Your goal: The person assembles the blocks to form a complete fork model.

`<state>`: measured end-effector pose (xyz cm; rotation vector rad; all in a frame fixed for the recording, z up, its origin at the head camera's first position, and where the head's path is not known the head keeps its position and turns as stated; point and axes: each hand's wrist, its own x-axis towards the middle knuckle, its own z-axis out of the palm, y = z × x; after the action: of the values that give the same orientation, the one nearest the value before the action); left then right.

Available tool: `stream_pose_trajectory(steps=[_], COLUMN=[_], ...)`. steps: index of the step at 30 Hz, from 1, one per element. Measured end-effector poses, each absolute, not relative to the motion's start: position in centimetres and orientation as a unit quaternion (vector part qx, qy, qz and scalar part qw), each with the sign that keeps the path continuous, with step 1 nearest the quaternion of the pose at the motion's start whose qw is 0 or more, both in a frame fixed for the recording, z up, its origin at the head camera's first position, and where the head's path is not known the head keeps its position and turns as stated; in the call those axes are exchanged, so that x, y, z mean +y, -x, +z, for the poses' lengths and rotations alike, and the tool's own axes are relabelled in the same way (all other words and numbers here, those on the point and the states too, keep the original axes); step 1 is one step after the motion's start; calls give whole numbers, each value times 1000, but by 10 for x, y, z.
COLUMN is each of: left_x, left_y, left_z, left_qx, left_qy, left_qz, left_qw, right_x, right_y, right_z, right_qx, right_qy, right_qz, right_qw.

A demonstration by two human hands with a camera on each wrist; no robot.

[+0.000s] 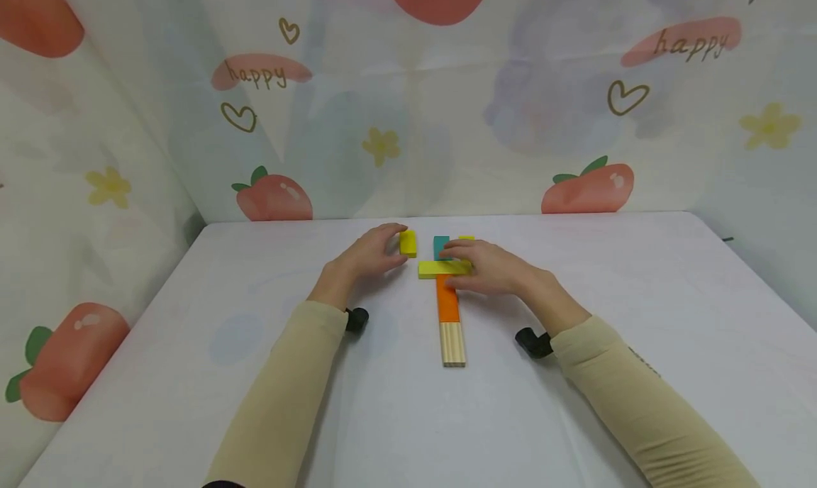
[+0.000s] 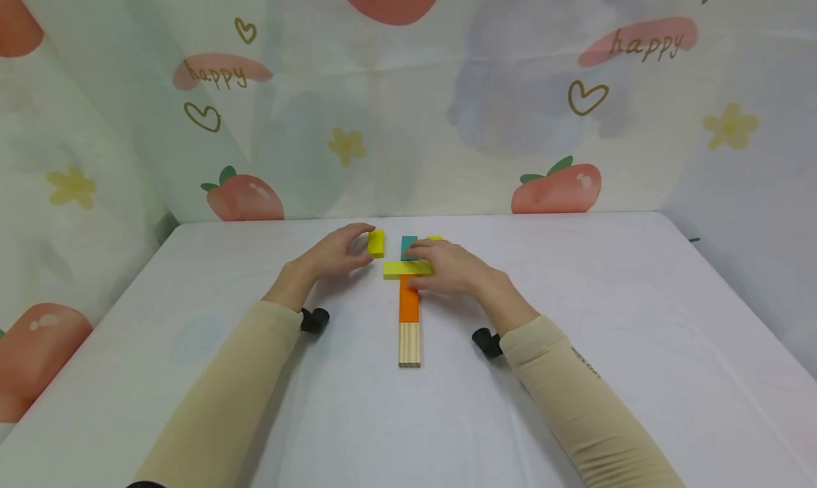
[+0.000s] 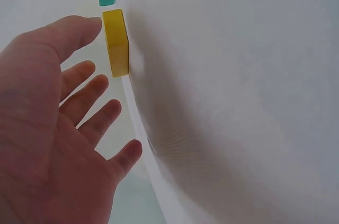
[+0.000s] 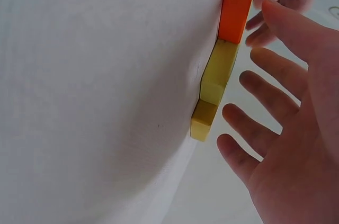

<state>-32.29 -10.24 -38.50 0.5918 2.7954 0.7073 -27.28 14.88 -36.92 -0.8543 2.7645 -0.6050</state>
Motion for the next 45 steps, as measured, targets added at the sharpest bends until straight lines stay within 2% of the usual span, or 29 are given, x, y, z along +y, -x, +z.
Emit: stream_pose_trajectory(steps=[12, 45], left_x=[-100, -97], left_y=[333, 338], left_z=[-390, -387], left_qx=[946, 948], left_qy=[-192, -194], left_qz=[235, 225], left_qw=[110, 116], right_x=[147, 143], right_y=[270, 269], right_z=[-371, -370], right_qx=[938, 943], right_qy=[273, 267], right_qz=[-184, -163], right_qw=[111, 114])
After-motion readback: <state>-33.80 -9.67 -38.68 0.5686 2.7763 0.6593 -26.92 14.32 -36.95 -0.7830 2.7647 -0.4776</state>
